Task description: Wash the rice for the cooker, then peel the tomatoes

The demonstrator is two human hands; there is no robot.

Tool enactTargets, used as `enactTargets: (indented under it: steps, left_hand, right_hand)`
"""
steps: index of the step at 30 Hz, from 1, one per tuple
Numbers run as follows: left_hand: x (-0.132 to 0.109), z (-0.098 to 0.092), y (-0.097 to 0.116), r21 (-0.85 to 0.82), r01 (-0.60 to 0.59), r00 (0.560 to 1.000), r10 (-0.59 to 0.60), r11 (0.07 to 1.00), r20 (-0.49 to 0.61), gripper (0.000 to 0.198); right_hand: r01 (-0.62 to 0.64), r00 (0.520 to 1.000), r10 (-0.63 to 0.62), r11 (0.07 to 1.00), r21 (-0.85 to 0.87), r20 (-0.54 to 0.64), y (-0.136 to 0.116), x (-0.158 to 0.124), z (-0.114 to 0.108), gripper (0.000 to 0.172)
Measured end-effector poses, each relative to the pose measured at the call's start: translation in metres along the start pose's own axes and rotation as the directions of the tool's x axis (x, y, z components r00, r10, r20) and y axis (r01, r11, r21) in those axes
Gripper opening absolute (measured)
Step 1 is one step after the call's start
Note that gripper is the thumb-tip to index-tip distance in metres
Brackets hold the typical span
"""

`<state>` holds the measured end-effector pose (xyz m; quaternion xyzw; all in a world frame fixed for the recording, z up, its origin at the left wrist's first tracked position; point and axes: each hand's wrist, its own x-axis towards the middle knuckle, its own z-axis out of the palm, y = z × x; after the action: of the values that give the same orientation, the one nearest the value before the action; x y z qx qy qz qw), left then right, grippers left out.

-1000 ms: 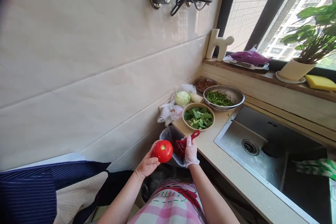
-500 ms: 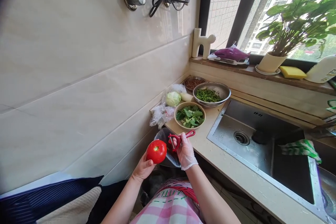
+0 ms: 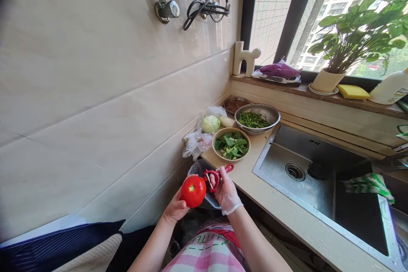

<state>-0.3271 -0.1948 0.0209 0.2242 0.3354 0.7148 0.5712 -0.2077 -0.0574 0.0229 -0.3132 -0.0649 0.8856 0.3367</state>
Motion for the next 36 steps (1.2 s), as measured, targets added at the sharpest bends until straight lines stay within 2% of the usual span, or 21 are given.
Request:
enactTargets:
  steps: [3,5,9,12,14,17,21,25,30,36]
  left_hand:
    - [0.009,-0.012,-0.007,0.039,0.04,0.996,-0.037,0.998,-0.078,0.087]
    - [0.021,-0.025,-0.017,0.107,0.125,0.98,-0.106,0.986,-0.171,0.09]
    - [0.048,-0.053,-0.046,0.175,0.328,0.91,-0.261,0.928,-0.322,0.074]
    - [0.053,-0.061,-0.061,0.162,0.378,0.884,-0.304,0.911,-0.354,0.071]
    - [0.048,-0.057,-0.06,0.153,0.362,0.891,-0.293,0.919,-0.347,0.074]
    - [0.035,-0.039,-0.046,0.133,0.269,0.935,-0.226,0.954,-0.272,0.078]
    - [0.019,-0.005,-0.023,0.133,0.104,0.989,-0.088,0.986,-0.122,0.082]
    - [0.008,0.018,-0.012,0.232,0.025,0.994,0.0,0.972,-0.109,0.081]
    - [0.0,0.027,-0.006,0.284,-0.015,0.994,0.046,0.959,-0.102,0.08]
    - [0.0,0.032,0.003,0.299,-0.032,0.996,0.055,0.954,-0.068,0.08]
  right_hand:
    - [0.083,0.994,-0.084,0.996,-0.023,-0.066,-0.009,0.002,-0.004,0.018]
    - [0.126,0.983,-0.134,0.99,-0.067,-0.128,-0.011,0.005,-0.008,0.018]
    - [0.126,0.945,-0.153,0.986,-0.111,-0.289,-0.008,0.009,-0.022,0.022]
    - [0.119,0.943,-0.144,0.988,-0.102,-0.301,-0.008,0.009,-0.032,0.022]
    - [0.117,0.954,-0.139,0.988,-0.097,-0.264,-0.012,0.007,-0.036,0.023]
    - [0.112,0.972,-0.13,0.988,-0.104,-0.197,-0.017,0.002,-0.031,0.027]
    - [0.128,0.988,-0.136,0.986,-0.106,-0.075,-0.017,-0.009,-0.009,0.033]
    - [0.161,0.987,-0.163,0.975,-0.154,-0.005,-0.01,-0.025,0.017,0.043]
    - [0.22,0.975,-0.216,0.94,-0.259,0.043,-0.003,-0.038,0.033,0.048]
    - [0.187,0.982,-0.184,0.932,-0.31,0.04,-0.002,-0.037,0.037,0.052]
